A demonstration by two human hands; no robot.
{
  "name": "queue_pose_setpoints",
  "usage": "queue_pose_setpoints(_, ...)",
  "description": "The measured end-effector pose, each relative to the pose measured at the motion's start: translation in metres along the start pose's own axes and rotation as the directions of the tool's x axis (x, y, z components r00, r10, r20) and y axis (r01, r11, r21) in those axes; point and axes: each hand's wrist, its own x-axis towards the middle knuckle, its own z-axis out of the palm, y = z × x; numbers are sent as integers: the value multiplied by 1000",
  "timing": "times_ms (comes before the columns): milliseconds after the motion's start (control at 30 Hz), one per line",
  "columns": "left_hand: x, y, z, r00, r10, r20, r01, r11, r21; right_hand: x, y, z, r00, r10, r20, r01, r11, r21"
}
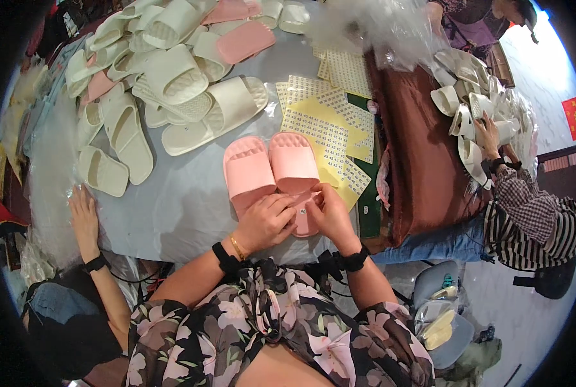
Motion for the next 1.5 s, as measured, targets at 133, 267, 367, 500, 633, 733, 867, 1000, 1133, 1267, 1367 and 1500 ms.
queue_pose_setpoints(133, 0, 2, -10, 1000, -6, -24, 6, 999, -33, 1, 15, -5, 991, 110, -81, -101, 989, 107)
queue_pose_setpoints(267, -13, 0, -26, 988, -151, 16, 150, 988, 24, 3, 19, -14, 962, 51, -267, 1, 982, 189)
queue_pose_setpoints(367, -18, 0, -23, 987, -161, -1, 158, 969, 188, 1, 39, -8, 960, 46, -277, 6, 983, 183)
queue_pose_setpoints(500, -3, 12, -22, 935, -330, 132, 303, 934, 192, 2, 32, -3, 971, 38, -237, -1, 988, 155)
queue_pose_setpoints(633, 23, 16, -10, 873, -464, 153, 438, 882, 175, 0, 42, -8, 971, 28, -237, 7, 989, 148)
queue_pose_setpoints(733, 22, 14, 0, 838, -529, 138, 518, 849, 106, -1, 40, -6, 973, 24, -229, 20, 982, 189)
queue_pose_setpoints(867, 11, 14, -10, 883, -469, 22, 465, 880, 92, 0, 39, -5, 976, 54, -212, 4, 964, 266)
queue_pose_setpoints(1000, 26, 20, -87, 899, -305, -314, 357, 926, 123, -1, 47, -6, 976, 79, -205, -21, 962, 272)
queue_pose_setpoints(1133, 14, -33, -151, 801, -302, -517, 485, 834, 263, -3, 32, -8, 975, 84, -204, -26, 961, 274)
queue_pose_setpoints(1267, 30, -97, -224, 624, -622, -473, 666, 740, -94, -8, 31, -14, 966, 84, -244, -27, 973, 228)
queue_pose_setpoints(1367, -10, -170, -218, 651, -306, -694, 640, 713, 286, -7, 24, -8, 967, 136, -217, -65, 949, 308)
queue_pose_setpoints(1500, -38, -189, -187, 719, -607, -337, 694, 601, 396, 1, 33, -6, 955, -22, -297, 33, 999, 32)
